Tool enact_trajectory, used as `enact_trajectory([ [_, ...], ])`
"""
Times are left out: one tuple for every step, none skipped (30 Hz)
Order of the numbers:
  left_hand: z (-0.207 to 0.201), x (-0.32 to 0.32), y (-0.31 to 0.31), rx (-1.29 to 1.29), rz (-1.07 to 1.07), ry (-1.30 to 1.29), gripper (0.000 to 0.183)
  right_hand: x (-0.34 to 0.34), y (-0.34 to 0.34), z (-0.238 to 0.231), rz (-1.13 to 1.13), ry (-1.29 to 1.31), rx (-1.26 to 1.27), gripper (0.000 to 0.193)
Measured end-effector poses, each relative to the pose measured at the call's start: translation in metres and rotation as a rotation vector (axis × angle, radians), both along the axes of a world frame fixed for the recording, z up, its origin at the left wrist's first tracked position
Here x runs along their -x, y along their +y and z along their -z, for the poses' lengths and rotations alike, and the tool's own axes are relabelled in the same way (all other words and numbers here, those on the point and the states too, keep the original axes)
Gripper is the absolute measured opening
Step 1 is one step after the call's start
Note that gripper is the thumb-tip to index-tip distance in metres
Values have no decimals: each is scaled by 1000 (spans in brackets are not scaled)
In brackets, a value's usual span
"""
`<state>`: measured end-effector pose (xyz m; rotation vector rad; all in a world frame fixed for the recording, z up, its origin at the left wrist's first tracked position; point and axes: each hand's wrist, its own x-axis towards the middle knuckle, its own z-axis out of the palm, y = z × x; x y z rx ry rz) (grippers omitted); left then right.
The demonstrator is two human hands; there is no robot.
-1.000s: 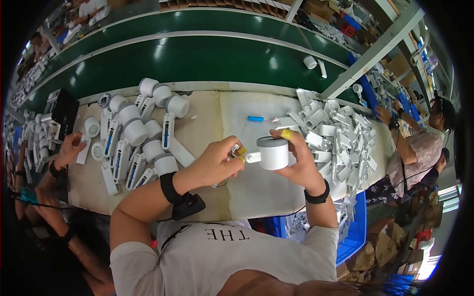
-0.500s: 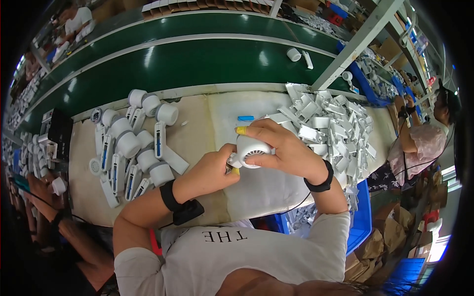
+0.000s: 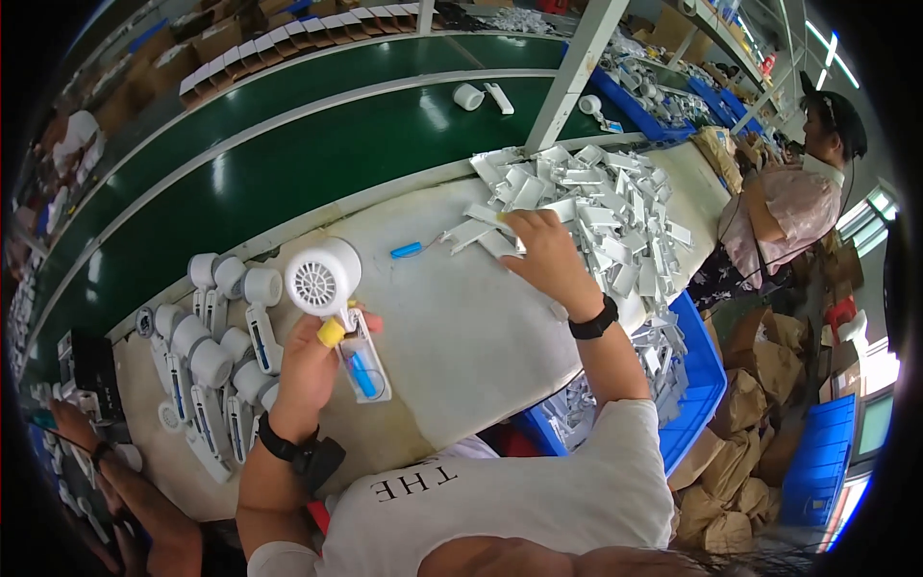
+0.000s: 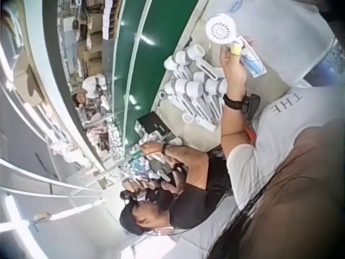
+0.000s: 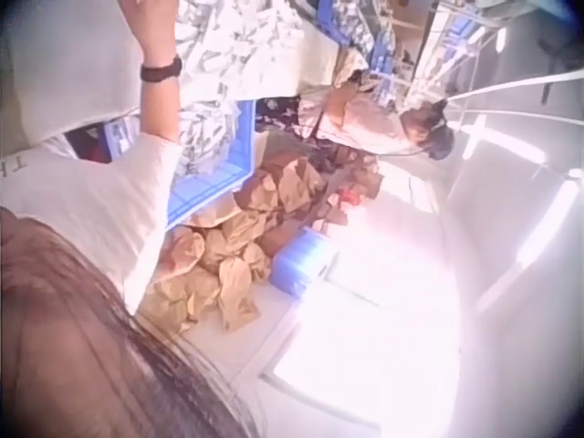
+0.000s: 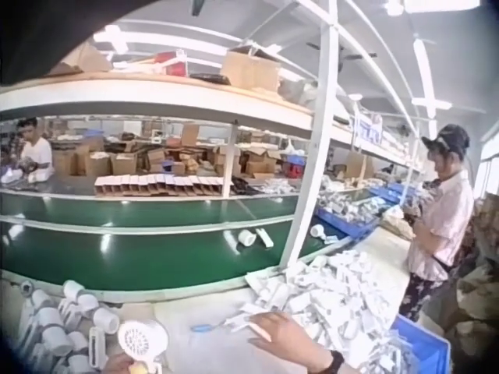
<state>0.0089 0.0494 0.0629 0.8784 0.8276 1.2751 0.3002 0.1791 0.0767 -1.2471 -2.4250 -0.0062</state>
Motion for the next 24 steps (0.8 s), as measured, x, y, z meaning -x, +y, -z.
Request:
enact_trajectory([
  [-2,3,4,-36,-86,-6,32,-8,1,9,143,-48,-30,64],
  [1,4,7,-41,-31,-51,33,-18,8,21,175,-140,-29,67],
  [1,-2,10,-60,-30,-46,33,-24,13,31,176,-206,-67,62],
  [2,-2,12,-13,-6,-7,33,-34,24,45,153,-311,-103,59],
  [2,0,12,39,11,33,33,-32,28,43,118,-299,-110,59],
  [-1,-2,12,44,3,6,32,-29,27,37,141,-298,-55,57],
  [-4,-4,12,48,-2,-20,32,-24,24,32,167,-298,1,54],
  [-3,-2,11,42,-15,-28,32,-15,16,24,145,-290,-2,54],
  [1,-1,11,41,-35,-20,32,-6,5,14,108,-53,-35,51],
  [5,1,11,20,-70,-31,32,3,-4,10,73,184,-63,48],
  [8,1,11,1,-96,-41,32,9,-13,10,64,191,-61,48],
  [9,-1,9,-36,-126,-86,32,15,-24,11,-36,590,306,44],
  [11,-2,9,-34,-129,-82,32,17,-33,14,-139,981,681,41],
  [14,-3,11,-51,-150,-124,31,16,-40,22,-134,983,678,41],
  [15,-4,12,-66,-174,-165,30,14,-44,35,-129,783,726,39],
  [15,-6,12,-65,-170,-163,30,13,-46,43,-122,582,768,38],
  [15,-8,10,-52,-204,-167,30,12,-48,45,-122,584,772,38],
  [14,-9,9,-38,-236,-173,30,9,-49,46,-162,516,602,36],
  [16,-10,9,-36,-236,-172,30,7,-50,47,-199,446,432,35],
  [19,-11,10,-32,-236,-190,30,7,-51,42,-203,349,394,34],
  [21,-11,11,-28,-235,-208,30,7,-53,45,-197,352,394,34],
  [22,-13,10,-27,-229,-206,30,8,-56,51,-149,142,374,35],
  [24,-16,9,-19,-250,-215,30,9,-57,54,-100,-69,351,35],
  [25,-20,9,-12,-272,-223,30,11,-58,55,-95,-68,349,35],
])
